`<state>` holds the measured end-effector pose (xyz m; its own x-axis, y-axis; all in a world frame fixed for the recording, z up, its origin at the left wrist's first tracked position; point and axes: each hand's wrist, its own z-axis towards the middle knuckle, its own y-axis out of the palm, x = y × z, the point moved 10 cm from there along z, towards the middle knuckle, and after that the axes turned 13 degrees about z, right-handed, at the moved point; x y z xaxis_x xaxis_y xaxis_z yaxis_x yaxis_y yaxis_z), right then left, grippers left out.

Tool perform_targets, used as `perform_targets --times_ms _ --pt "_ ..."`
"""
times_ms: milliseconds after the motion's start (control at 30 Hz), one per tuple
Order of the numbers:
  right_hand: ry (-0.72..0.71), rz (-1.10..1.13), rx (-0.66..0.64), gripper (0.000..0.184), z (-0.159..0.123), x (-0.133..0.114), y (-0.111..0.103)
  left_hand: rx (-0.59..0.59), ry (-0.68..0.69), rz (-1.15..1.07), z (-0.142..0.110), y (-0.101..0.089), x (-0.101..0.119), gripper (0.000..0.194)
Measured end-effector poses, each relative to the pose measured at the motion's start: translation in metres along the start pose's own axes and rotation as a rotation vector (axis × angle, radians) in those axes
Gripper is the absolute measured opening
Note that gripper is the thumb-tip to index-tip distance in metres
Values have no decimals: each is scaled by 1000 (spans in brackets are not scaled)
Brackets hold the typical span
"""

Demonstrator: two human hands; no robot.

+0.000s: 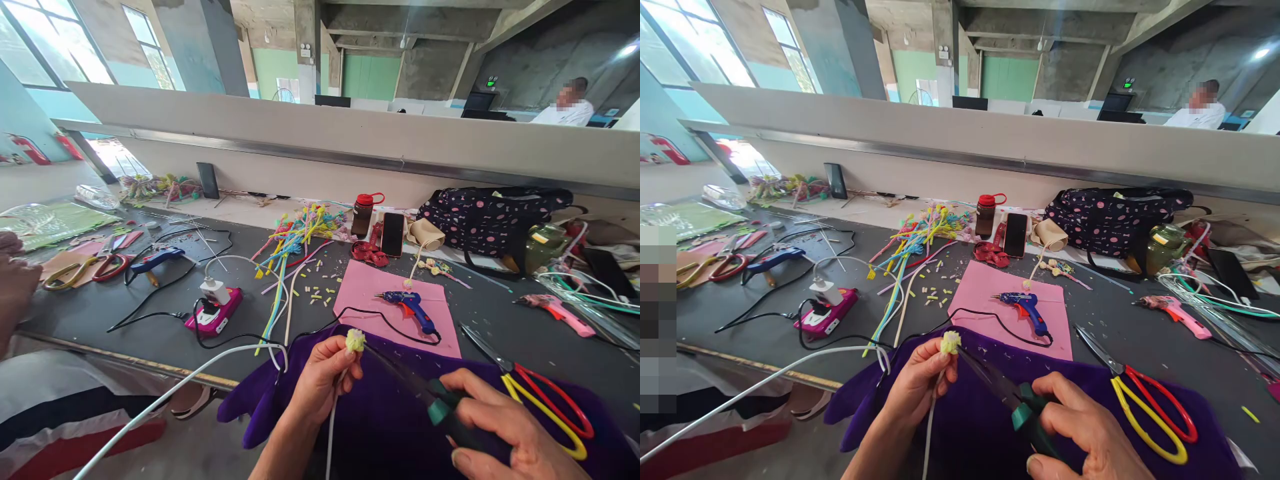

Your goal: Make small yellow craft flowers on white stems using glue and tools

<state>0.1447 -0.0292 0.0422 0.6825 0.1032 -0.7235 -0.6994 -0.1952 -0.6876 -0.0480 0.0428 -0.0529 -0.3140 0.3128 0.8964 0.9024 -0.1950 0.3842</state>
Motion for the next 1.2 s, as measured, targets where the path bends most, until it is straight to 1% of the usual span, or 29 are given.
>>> perform_targets --times_ms 133,400,600,700,800,867,967,1033,1200 --pt "20 -24 8 18 -1 3 0 7 26 59 -1 0 4 25" --pt "-16 -22 70 18 -2 -3 -6 58 34 154 -4 -3 7 26" --pt "-54 -54 -11 17 1 -2 0 73 46 201 -5 -6 11 25" --pt "-54 -52 -1 17 0 -3 -3 72 57 222 -4 -7 12 25" --pt "-83 -62 -9 20 -1 -5 -3 52 64 240 -3 -8 12 24" --pt "-77 -82 -26 22 -2 -3 -2 43 69 263 -3 -8 13 23" --pt "-41 -120 -49 23 -2 2 -1 37 81 331 -4 -9 18 23" --pt "-55 -137 -71 24 -2 1 1 33 95 377 -6 -9 23 23" --pt "-87 -153 -54 25 0 -2 -2 34 140 485 -8 -10 34 22"
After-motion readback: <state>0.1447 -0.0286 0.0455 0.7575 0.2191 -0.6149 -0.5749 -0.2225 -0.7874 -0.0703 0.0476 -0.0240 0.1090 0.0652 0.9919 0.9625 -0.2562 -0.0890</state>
